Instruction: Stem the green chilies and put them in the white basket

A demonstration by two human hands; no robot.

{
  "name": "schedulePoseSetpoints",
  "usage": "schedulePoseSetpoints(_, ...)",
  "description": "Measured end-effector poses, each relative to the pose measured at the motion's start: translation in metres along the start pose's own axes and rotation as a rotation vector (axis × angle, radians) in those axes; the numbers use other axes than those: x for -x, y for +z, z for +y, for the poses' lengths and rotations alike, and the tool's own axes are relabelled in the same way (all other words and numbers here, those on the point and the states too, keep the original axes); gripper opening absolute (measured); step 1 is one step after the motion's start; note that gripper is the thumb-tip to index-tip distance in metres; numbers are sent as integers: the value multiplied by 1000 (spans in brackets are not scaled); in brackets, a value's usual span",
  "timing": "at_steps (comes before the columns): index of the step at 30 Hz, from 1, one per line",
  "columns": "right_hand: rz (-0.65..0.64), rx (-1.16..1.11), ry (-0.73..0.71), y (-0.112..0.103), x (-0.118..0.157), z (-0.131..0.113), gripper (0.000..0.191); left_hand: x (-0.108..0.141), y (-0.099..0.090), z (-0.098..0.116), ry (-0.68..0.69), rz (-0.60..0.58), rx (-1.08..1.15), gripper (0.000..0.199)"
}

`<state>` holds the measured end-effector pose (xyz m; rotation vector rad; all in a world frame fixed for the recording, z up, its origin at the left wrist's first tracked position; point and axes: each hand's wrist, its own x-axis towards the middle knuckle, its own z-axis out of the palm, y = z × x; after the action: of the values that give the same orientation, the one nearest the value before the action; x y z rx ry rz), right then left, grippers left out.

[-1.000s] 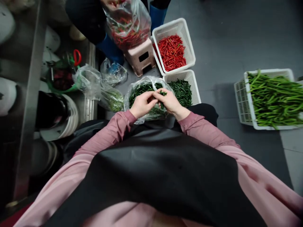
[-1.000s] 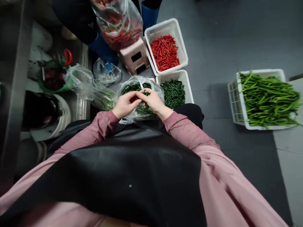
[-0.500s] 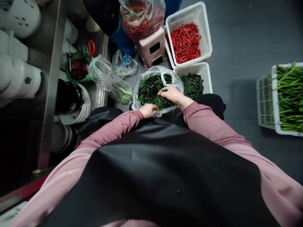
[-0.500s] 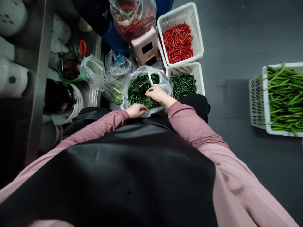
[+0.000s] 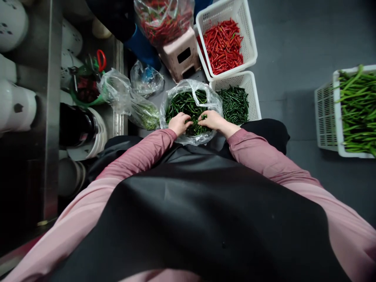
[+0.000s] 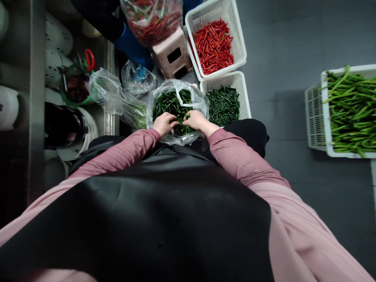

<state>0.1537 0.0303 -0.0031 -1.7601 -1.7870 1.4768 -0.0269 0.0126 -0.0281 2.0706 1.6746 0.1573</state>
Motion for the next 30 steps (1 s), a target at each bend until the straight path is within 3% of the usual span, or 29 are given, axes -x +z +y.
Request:
schedulePoseSetpoints(3,-12,-221,-30,5,4,-9,27,11,-5,13,-103,-47,293,22)
schedulePoseSetpoints(7,74,-409,-73,13,4,-16,18,22,-5,32,-199,-122,562,18)
schedulePoseSetpoints(11,132,-627,-21,11,1,-13,12,31,0,31,-208,-245,598,18)
schedulePoseSetpoints(14,118,-773,48,5,1,-11,11,32,5,21,-302,-297,504,19)
schedulePoseSetpoints(16,114,-886,87,-1,3,-10,9,25,6,16,-314,-201,352,19)
schedulePoseSetpoints(19,12,-1037,211,-11,9,-10,6,2,6,17,-189,-4,47,25)
schedulePoseSetpoints(23,-122,-1090,328,-21,17,-9,3,-28,6,27,-66,-54,-223,33)
schedulePoseSetpoints(26,-131,-1048,297,-21,20,-6,12,-31,7,28,-37,-49,-225,31)
schedulePoseSetpoints(30,-91,-798,178,-14,19,-3,15,-5,1,22,-88,141,59,27)
